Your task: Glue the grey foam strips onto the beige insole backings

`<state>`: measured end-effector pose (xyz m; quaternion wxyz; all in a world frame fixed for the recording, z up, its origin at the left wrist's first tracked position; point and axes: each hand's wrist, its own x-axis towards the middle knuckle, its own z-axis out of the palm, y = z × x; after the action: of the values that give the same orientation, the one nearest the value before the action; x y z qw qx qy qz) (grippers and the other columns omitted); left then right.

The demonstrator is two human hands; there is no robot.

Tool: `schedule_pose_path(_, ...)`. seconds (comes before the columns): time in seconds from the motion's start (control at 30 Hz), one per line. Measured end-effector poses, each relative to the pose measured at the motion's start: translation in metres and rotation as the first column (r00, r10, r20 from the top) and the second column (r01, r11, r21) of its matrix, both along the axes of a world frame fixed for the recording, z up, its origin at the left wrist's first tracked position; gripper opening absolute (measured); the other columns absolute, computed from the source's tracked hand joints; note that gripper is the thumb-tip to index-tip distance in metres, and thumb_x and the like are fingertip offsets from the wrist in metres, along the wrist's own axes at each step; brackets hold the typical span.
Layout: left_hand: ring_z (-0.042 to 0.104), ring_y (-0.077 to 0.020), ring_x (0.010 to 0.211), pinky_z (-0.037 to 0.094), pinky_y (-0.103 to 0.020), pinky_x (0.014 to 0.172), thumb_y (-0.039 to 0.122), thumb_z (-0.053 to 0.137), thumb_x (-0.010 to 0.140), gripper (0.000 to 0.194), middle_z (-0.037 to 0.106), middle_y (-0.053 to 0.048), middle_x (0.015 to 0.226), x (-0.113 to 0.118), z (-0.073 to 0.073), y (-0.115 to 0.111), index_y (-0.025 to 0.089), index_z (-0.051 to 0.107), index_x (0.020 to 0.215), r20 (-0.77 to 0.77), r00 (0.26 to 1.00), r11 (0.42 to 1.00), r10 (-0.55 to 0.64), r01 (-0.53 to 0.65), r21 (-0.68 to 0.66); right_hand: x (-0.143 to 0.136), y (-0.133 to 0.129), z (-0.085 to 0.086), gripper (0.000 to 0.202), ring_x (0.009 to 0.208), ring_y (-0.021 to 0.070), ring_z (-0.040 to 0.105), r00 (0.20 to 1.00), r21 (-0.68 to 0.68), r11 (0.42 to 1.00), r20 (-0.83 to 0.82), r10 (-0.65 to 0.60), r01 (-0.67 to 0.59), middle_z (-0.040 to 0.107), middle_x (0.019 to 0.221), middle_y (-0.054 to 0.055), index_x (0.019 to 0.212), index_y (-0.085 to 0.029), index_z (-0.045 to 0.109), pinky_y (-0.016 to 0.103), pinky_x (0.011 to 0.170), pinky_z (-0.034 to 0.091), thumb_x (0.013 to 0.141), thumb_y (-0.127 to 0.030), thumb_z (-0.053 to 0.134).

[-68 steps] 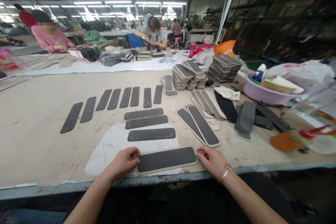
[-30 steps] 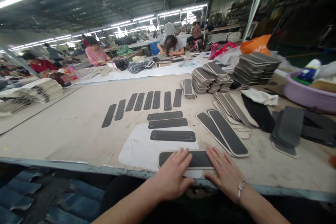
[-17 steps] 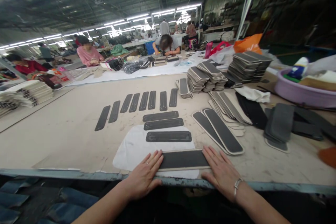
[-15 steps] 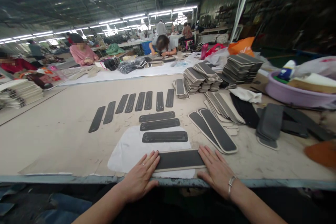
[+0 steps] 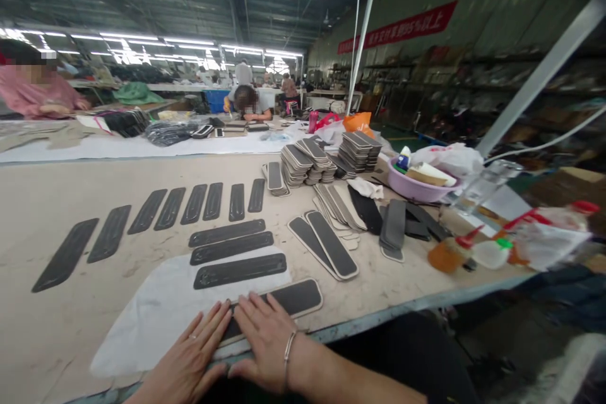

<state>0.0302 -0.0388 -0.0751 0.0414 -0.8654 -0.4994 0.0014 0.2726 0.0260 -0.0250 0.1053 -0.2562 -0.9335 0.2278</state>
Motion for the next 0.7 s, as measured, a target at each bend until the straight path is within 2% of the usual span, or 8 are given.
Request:
schedule_pose_path(0.07,0.03,-0.0242,0.134,0.033,-0.037,0.106,0.051,0.038,0.087,0.072,0.024,-0.007,0.148,0.001,0.002,0.0,0.024,0.004,0.145,-0.009,1.0,1.0,-0.002,0.002,0.002,-0.01,-0.009,-0.007,0.074,0.139,0.023,0.006,1.0,-0.019,0.999,0.005,0.03,-0.03,0.012,0.152,0.009,0.145,-0.013,0.012,0.046,0.113,0.011,0.089,-0.056,0.035)
schedule_pose_path(0.13,0.032,-0.0246,0.133,0.033,-0.037,0.106,0.052,0.038,0.087,0.072,0.025,-0.007,0.148,0.002,0.007,-0.001,0.025,0.005,0.145,0.004,1.0,1.0,0.001,-0.001,-0.006,-0.002,-0.007,-0.015,0.076,0.139,0.023,0.004,0.999,-0.041,0.999,0.04,0.001,0.0,0.011,0.152,0.01,0.145,-0.012,0.015,0.045,0.113,0.008,0.088,-0.058,0.035)
schedule_pose_path(0.23,0.033,-0.025,0.133,0.034,-0.038,0.106,0.051,0.039,0.087,0.071,0.025,-0.006,0.148,0.004,0.013,-0.001,0.026,0.005,0.144,0.041,0.999,1.0,0.009,-0.008,-0.022,0.033,0.011,-0.024,0.081,0.139,0.0237,0.003,0.986,-0.069,0.992,0.134,-0.095,0.105,0.007,0.152,0.011,0.145,-0.012,0.015,0.044,0.113,0.007,0.085,-0.059,0.041)
schedule_pose_path(0.37,0.035,-0.0248,0.132,0.035,-0.036,0.105,0.051,0.041,0.086,0.073,0.025,-0.007,0.147,0.005,0.014,-0.001,0.024,0.006,0.144,0.064,0.998,1.0,0.015,-0.016,0.01,0.081,0.037,-0.027,0.078,0.139,0.0246,0.007,0.926,-0.035,0.958,0.267,-0.266,0.285,0.009,0.151,0.012,0.145,-0.01,0.013,0.046,0.112,0.011,0.086,-0.051,0.043)
schedule_pose_path(0.47,0.04,-0.0234,0.129,0.037,-0.032,0.102,0.051,0.044,0.085,0.075,0.029,-0.006,0.146,0.006,0.013,0.001,0.024,0.007,0.144,0.076,0.997,0.996,-0.004,-0.003,0.084,0.09,0.046,-0.025,0.066,0.137,0.0249,0.016,0.909,-0.015,0.943,0.273,-0.316,0.332,0.021,0.149,0.012,0.142,-0.01,0.025,0.045,0.111,0.016,0.088,-0.045,0.039)
schedule_pose_path(0.53,0.042,-0.023,0.127,0.039,-0.03,0.1,0.052,0.045,0.084,0.077,0.032,-0.006,0.144,0.007,0.013,0.002,0.023,0.007,0.145,0.067,0.998,0.99,-0.019,0.01,0.139,0.086,0.05,-0.023,0.061,0.133,0.0251,0.028,0.906,0.002,0.928,0.216,-0.363,0.371,0.035,0.144,0.013,0.139,-0.01,0.034,0.041,0.109,0.022,0.086,-0.04,0.043)
schedule_pose_path(0.63,0.046,-0.0235,0.124,0.04,-0.029,0.098,0.053,0.047,0.083,0.081,0.036,-0.007,0.142,0.009,0.014,0.004,0.022,0.006,0.145,0.048,0.998,0.979,-0.033,0.023,0.203,0.077,0.057,-0.018,0.065,0.117,0.025,0.045,0.901,0.039,0.911,0.134,-0.413,0.411,0.052,0.125,0.013,0.137,-0.013,0.037,0.035,0.102,0.033,0.078,-0.031,0.056)
schedule_pose_path(0.7,0.047,-0.0234,0.123,0.041,-0.029,0.097,0.053,0.047,0.083,0.081,0.037,-0.007,0.141,0.009,0.015,0.005,0.021,0.006,0.145,0.029,0.999,0.975,-0.044,0.037,0.219,0.074,0.064,-0.014,0.069,0.108,0.0256,0.049,0.902,0.044,0.911,0.134,-0.411,0.409,0.056,0.114,0.011,0.135,-0.018,0.042,0.035,0.097,0.038,0.071,-0.033,0.064)
